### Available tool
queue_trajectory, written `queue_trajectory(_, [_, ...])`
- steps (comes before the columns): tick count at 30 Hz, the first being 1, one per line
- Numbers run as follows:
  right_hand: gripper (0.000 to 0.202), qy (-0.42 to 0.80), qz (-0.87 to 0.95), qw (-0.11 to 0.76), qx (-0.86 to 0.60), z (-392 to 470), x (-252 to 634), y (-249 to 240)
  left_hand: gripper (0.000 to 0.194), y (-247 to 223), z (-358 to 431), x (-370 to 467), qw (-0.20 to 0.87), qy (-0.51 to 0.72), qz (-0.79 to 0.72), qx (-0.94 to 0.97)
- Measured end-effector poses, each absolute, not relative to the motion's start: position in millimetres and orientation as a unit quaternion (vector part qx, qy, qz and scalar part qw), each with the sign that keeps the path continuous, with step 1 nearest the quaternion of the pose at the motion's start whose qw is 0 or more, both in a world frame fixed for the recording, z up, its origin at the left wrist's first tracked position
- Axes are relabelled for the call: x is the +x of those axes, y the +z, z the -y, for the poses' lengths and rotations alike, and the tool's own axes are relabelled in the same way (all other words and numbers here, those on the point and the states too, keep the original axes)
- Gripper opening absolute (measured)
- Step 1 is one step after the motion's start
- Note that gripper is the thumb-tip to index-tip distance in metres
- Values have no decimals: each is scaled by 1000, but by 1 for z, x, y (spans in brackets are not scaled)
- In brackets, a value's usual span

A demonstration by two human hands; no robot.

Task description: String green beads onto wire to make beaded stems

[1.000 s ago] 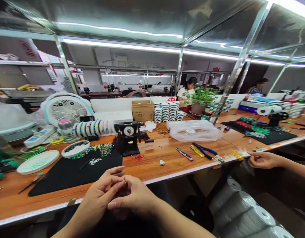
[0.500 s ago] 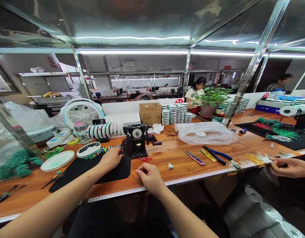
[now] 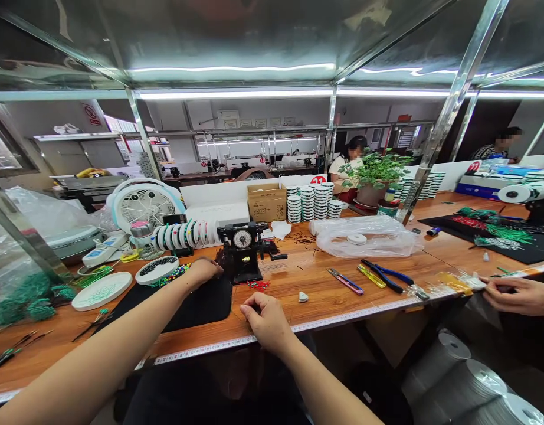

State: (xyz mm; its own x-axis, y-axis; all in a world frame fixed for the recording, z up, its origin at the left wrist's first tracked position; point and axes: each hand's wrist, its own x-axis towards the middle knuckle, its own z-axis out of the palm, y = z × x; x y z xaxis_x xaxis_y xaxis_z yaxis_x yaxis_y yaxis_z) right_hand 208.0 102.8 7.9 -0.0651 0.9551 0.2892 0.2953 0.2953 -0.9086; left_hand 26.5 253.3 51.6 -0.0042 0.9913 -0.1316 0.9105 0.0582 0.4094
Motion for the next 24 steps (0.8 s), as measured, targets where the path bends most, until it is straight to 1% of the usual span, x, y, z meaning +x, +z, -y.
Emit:
queue_trajectory(3, [18, 346, 644, 482, -484, -101, 207, 9, 23, 55, -253, 22, 203, 103, -700, 677])
queue_trajectory(6, [18, 353, 642, 479, -484, -100, 207, 9, 21, 58, -249, 18, 211, 128, -690, 680])
queue_trajectory(9, [19, 356, 637, 484, -483, -101, 208, 8, 21, 62, -238, 15, 230, 172, -681, 674])
queue_trajectory(12, [21, 367, 630, 497, -469, -102, 209, 7, 21, 64, -210, 15, 274, 241, -665, 652])
queue_trajectory(14, [24, 408, 601, 514, -455, -101, 207, 8, 24, 62, -182, 17, 322, 293, -650, 623])
queue_trajectory(16, [27, 482, 545, 525, -443, -97, 201, 13, 27, 58, -148, 21, 381, 332, -626, 594])
queue_trajectory(19, [34, 582, 474, 516, -412, -87, 187, 22, 31, 47, -98, 26, 470, 345, -593, 555])
queue_trajectory(22, [36, 628, 453, 501, -387, -74, 175, 26, 33, 34, -62, 28, 613, 355, -535, 461])
queue_trajectory(24, [35, 635, 450, 494, -388, -67, 171, 24, 31, 28, -47, 27, 668, 366, -502, 409])
